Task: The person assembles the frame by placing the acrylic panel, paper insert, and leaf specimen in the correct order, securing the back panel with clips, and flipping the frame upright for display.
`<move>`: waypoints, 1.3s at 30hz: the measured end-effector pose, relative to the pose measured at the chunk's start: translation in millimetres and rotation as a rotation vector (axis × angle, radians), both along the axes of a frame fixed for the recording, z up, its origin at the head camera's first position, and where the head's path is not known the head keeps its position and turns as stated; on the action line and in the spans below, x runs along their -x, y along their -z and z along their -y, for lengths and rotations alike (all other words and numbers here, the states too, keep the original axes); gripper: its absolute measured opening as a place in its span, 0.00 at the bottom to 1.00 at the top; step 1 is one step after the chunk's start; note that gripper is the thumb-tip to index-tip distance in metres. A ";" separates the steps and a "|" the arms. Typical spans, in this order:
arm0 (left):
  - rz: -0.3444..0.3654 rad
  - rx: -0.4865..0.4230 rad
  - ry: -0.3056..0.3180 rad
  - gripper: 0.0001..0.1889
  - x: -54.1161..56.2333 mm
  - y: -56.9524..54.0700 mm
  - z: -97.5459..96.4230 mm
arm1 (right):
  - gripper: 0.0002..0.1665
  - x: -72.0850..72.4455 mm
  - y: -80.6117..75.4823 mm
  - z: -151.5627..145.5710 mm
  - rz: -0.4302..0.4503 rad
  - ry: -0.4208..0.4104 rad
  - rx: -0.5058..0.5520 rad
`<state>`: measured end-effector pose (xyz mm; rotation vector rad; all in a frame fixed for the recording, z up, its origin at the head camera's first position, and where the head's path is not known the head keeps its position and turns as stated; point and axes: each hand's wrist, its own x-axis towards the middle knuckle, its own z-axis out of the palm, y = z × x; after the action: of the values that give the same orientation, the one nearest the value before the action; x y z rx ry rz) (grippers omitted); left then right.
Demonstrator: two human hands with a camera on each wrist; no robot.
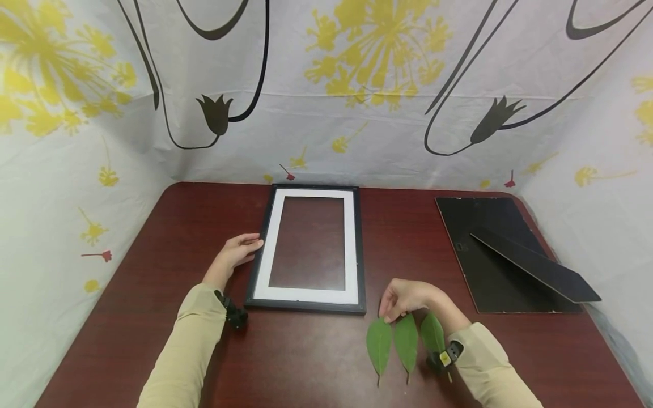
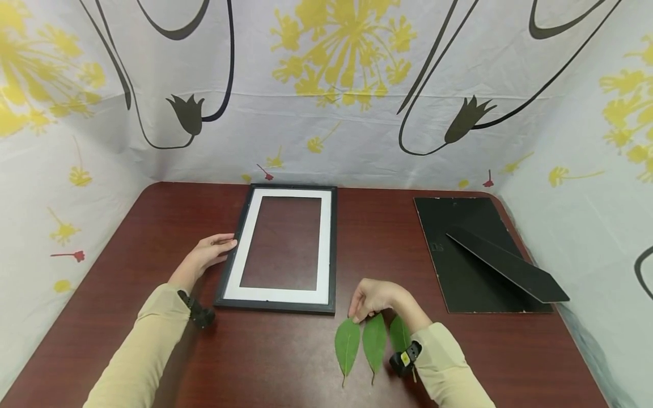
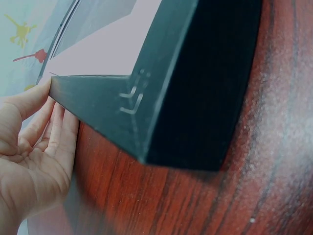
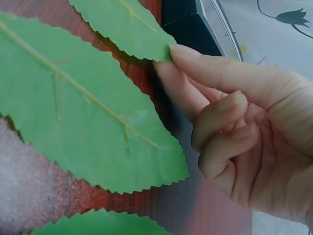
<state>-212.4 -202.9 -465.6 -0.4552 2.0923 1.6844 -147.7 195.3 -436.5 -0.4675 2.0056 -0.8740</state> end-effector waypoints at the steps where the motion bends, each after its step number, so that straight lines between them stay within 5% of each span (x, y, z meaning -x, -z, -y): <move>1: 0.000 0.000 -0.001 0.29 0.0 0.4 0.1 | 0.05 0.3 0.6 -0.3 -0.010 -0.012 0.009; 12: -0.001 0.000 -0.012 0.29 -0.7 3.7 -0.3 | 0.10 11.4 -2.5 -7.1 -0.030 -0.037 0.120; 30: 0.000 -0.006 -0.007 0.29 -0.7 4.4 1.1 | 0.16 39.2 -7.3 -12.7 0.056 0.299 0.245; 39: -0.006 0.002 0.000 0.29 0.3 2.1 1.2 | 0.16 60.1 -18.7 10.2 0.041 0.482 0.307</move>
<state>-212.7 -204.0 -467.7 -0.4510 2.0982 1.6858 -207.8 185.1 -417.8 -0.1255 1.9836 -1.4872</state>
